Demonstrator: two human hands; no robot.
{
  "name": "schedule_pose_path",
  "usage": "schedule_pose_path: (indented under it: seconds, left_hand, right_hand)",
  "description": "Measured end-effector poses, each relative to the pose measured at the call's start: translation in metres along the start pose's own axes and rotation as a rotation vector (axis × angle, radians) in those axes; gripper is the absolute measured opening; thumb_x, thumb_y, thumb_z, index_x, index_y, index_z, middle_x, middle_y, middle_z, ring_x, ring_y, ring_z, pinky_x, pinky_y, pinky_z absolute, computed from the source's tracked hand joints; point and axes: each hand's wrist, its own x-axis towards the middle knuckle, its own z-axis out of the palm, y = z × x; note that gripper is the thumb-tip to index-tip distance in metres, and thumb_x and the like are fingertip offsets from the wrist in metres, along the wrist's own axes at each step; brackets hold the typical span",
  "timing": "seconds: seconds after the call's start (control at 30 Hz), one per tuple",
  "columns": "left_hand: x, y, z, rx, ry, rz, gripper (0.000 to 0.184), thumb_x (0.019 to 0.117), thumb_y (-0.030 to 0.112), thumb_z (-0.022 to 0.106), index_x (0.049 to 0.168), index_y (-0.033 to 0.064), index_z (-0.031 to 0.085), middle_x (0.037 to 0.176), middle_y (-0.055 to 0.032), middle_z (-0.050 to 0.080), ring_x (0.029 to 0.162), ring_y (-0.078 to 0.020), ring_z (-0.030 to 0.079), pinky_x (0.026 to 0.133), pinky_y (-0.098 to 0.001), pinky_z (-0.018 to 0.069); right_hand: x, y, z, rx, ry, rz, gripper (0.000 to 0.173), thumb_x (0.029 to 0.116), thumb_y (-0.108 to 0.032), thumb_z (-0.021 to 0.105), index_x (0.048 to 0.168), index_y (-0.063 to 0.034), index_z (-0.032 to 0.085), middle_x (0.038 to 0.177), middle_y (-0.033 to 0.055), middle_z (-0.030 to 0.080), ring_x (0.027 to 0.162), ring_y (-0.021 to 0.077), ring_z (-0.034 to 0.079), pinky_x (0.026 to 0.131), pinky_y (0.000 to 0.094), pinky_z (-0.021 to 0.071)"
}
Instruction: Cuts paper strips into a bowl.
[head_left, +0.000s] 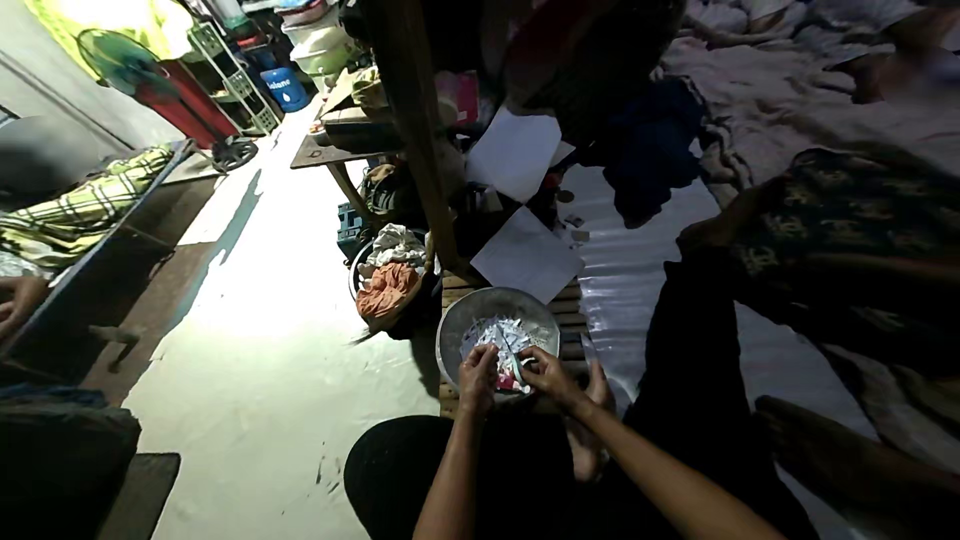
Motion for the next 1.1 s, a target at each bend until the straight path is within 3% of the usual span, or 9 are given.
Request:
schedule_pose_path:
  seconds: [0.13, 0.23, 0.37, 0.57, 0.87, 1.1]
  left_hand:
    - [-0.002, -0.003, -0.004, 0.089, 0.01, 0.002, 0.011, 0.1039, 0.005, 0.052, 0.101, 0.0012, 0.062, 0.068, 0.0042, 0.056, 0.048, 0.0016, 0.044, 0.045, -0.014, 0.0392]
    - [-0.003, -0.006, -0.005, 0.107, 0.019, 0.01, 0.013, 0.1049, 0.005, 0.049, 0.1, 0.0039, 0.061, 0.064, 0.0064, 0.056, 0.047, 0.002, 0.046, 0.045, -0.0139, 0.0416]
    - [0.004, -0.014, -0.009, 0.048, -0.001, 0.034, 0.018, 0.1047, 0.003, 0.047, 0.097, 0.008, 0.062, 0.06, 0.009, 0.057, 0.045, 0.0034, 0.047, 0.044, -0.0128, 0.0419]
    - [0.003, -0.014, -0.01, 0.015, -0.025, -0.014, 0.019, 0.1075, 0.005, 0.043, 0.1, 0.0072, 0.06, 0.061, 0.0084, 0.056, 0.042, 0.0041, 0.042, 0.041, -0.0116, 0.0376]
    - [0.002, -0.012, -0.013, -0.02, -0.026, -0.026, 0.023, 0.1063, 0.003, 0.043, 0.094, 0.0085, 0.062, 0.059, 0.0078, 0.056, 0.041, 0.004, 0.042, 0.04, -0.0119, 0.0379]
    - [0.001, -0.012, -0.016, 0.011, -0.033, -0.004, 0.021, 0.1048, 0.002, 0.046, 0.093, 0.008, 0.062, 0.059, 0.0086, 0.055, 0.042, 0.0038, 0.042, 0.041, -0.0117, 0.0375]
  right_hand:
    - [-0.002, 0.002, 0.0, -0.021, -0.01, 0.019, 0.035, 0.0944, -0.003, 0.065, 0.125, 0.0107, 0.054, 0.102, 0.0148, 0.067, 0.077, 0.0096, 0.063, 0.074, 0.027, 0.054]
    - [-0.001, 0.01, 0.001, -0.001, 0.013, -0.006, 0.037, 0.093, -0.001, 0.066, 0.125, 0.0126, 0.054, 0.103, 0.0196, 0.067, 0.08, 0.0147, 0.064, 0.078, 0.032, 0.0556]
    - [0.004, 0.019, 0.001, 0.019, 0.021, 0.0, 0.04, 0.0928, -0.006, 0.069, 0.126, 0.011, 0.055, 0.097, 0.0182, 0.067, 0.079, 0.0161, 0.065, 0.079, 0.0349, 0.0556]
    - [0.001, 0.009, 0.001, 0.008, 0.015, 0.048, 0.038, 0.0934, -0.007, 0.069, 0.125, 0.0094, 0.054, 0.09, 0.014, 0.066, 0.073, 0.0122, 0.06, 0.075, 0.0317, 0.0527]
    - [0.0, 0.005, 0.001, -0.026, -0.012, 0.053, 0.035, 0.0949, -0.01, 0.069, 0.122, 0.0076, 0.056, 0.084, 0.0097, 0.064, 0.067, 0.0091, 0.056, 0.07, 0.0286, 0.0507]
    - [0.001, 0.007, 0.002, -0.031, -0.008, 0.082, 0.036, 0.0971, -0.009, 0.067, 0.126, 0.0082, 0.055, 0.088, 0.0126, 0.067, 0.069, 0.0106, 0.058, 0.069, 0.0293, 0.0506]
